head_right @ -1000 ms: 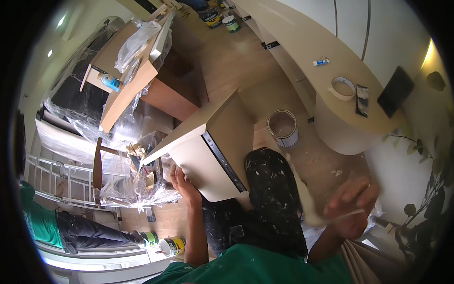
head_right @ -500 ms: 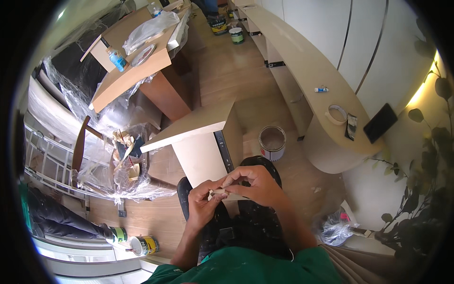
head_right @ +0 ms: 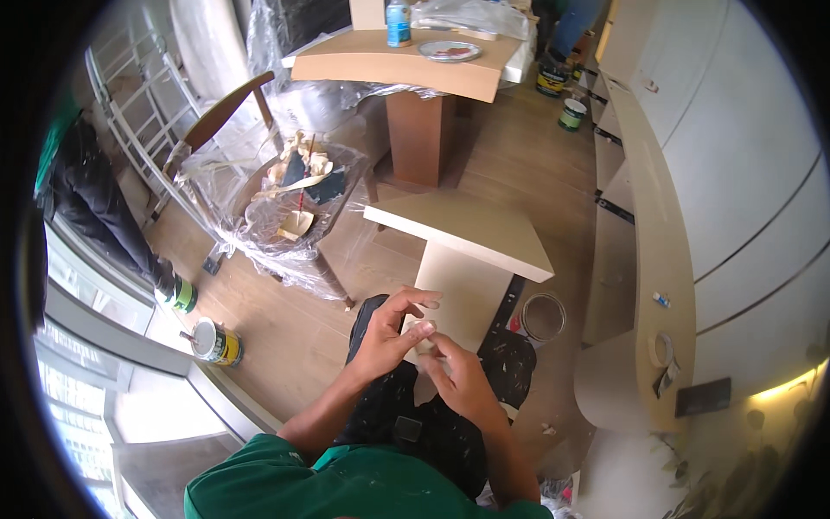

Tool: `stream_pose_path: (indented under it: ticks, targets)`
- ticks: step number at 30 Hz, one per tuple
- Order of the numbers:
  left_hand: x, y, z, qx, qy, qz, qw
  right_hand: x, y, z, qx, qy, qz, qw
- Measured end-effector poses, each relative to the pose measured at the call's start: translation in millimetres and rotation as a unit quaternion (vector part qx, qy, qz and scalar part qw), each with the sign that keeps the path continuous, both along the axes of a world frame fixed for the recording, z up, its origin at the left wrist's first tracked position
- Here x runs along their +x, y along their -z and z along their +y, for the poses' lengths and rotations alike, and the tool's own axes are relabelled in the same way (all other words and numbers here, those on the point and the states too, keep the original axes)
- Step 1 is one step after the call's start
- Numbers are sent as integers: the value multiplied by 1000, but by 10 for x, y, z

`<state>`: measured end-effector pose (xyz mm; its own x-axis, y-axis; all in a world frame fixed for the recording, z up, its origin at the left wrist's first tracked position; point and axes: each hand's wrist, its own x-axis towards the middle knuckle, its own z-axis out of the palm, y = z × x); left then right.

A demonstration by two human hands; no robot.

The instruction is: The person uses a paintbrush to apply a substance to the edges of a wooden board, then peels off protective tape from the edges of a small wooden cabinet, using a tool to assist with the peeling.

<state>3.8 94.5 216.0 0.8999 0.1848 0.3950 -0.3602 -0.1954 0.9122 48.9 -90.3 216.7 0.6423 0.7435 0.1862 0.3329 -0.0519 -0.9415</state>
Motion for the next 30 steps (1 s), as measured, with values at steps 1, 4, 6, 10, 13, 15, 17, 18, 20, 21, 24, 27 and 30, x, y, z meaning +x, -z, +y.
stream_pose_path:
  ticks: [1,4,6,10,13,15,17,18,20,21,24,27,30]
  targets:
    - [-10,-35,45,24,-1,8,1000,21,75,-40,-28,-3,15,999]
    - [-87,-186,382,-41,67,36,996,101,180,-208,0,116,31,993]
    - [-113,-241,695,-78,43,18,996,213,231,-353,54,200,20,978]
    - [229,-210,1085,10,-246,-60,967,256,280,-408,76,243,-50,966]
    - [488,-174,1062,101,-361,-85,923,173,341,-257,61,225,-82,969]
    - [583,-206,1002,131,-382,-94,910,142,385,-185,18,240,-136,961]
    - [596,-223,929,150,-404,-94,898,158,501,-189,21,257,-145,955]
    - [608,-216,920,156,-411,-102,892,166,558,-183,34,261,-152,953]
    - [625,-192,911,168,-424,-119,882,165,608,-188,53,267,-151,950]
    - [631,-185,923,199,-431,-129,871,172,614,-189,59,270,-143,950]
    - [631,-215,966,270,-441,-146,843,148,607,-189,64,277,-97,954]
    - [612,-269,982,295,-436,-135,840,153,621,-184,54,274,-113,954]
    - [615,-282,1005,306,-426,-128,842,141,613,-166,45,283,-117,951]
